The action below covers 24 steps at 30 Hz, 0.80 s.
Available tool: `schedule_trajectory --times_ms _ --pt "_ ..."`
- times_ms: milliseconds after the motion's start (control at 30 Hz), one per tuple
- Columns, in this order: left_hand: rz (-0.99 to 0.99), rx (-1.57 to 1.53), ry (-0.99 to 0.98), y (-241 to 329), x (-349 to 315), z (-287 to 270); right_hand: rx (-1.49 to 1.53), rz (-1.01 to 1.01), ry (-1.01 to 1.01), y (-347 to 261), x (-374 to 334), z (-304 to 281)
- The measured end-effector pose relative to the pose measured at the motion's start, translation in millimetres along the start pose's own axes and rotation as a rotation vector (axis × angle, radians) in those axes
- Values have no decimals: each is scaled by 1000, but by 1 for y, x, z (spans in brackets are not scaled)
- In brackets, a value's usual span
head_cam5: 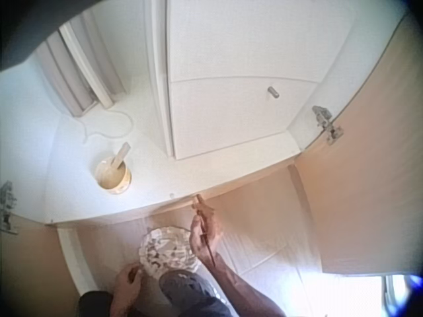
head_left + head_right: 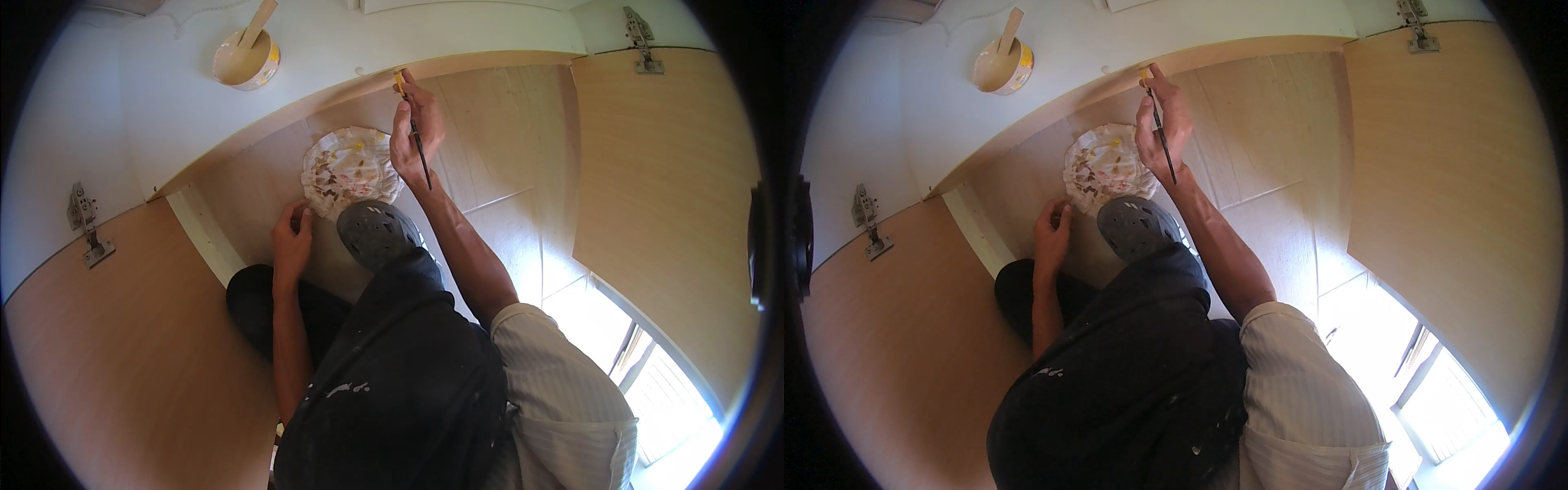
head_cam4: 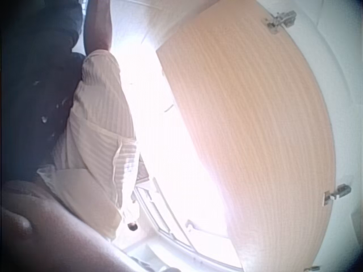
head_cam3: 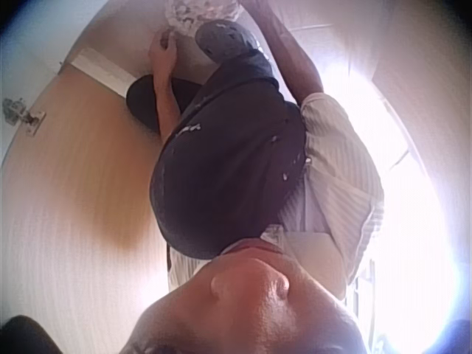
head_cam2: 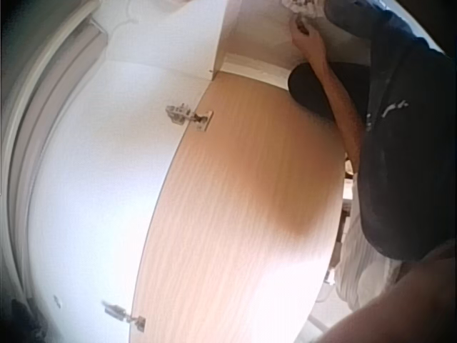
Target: The person sits inside a cabinet and uses a small brush to apply paint to the interior edges and corners. They repeatedly dip the brush into a paint can and carefully coat the trim.
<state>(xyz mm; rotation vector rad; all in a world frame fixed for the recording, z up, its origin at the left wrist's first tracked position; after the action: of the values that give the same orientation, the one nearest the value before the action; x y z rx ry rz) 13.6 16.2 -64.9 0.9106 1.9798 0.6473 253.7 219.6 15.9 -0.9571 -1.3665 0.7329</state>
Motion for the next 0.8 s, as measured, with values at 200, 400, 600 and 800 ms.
schedule_trajectory --times_ms 200,400,600,800 --pt "13 -6 1 5 -1 0 85 68 84 6 -1 -6" --pt "8 -5 -4 4 -1 0 16 -24 3 -3 0 2" --pt "-3 2 -2 6 -2 -1 92 20 61 -2 -1 1" --pt "5 1 1 5 -1 -1 5 -25 0 0 -4 7"
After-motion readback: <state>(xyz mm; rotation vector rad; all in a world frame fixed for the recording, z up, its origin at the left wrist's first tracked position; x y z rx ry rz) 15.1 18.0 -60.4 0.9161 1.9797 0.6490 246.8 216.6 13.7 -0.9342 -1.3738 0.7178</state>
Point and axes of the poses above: each hand's wrist, its own x-axis towards the middle knuckle, its own z-axis out of the palm, y = z × x, the point moved 10 cm from there along x, towards the middle knuckle, and after that the axes turned 4 degrees about x, right-handed, at the moved point
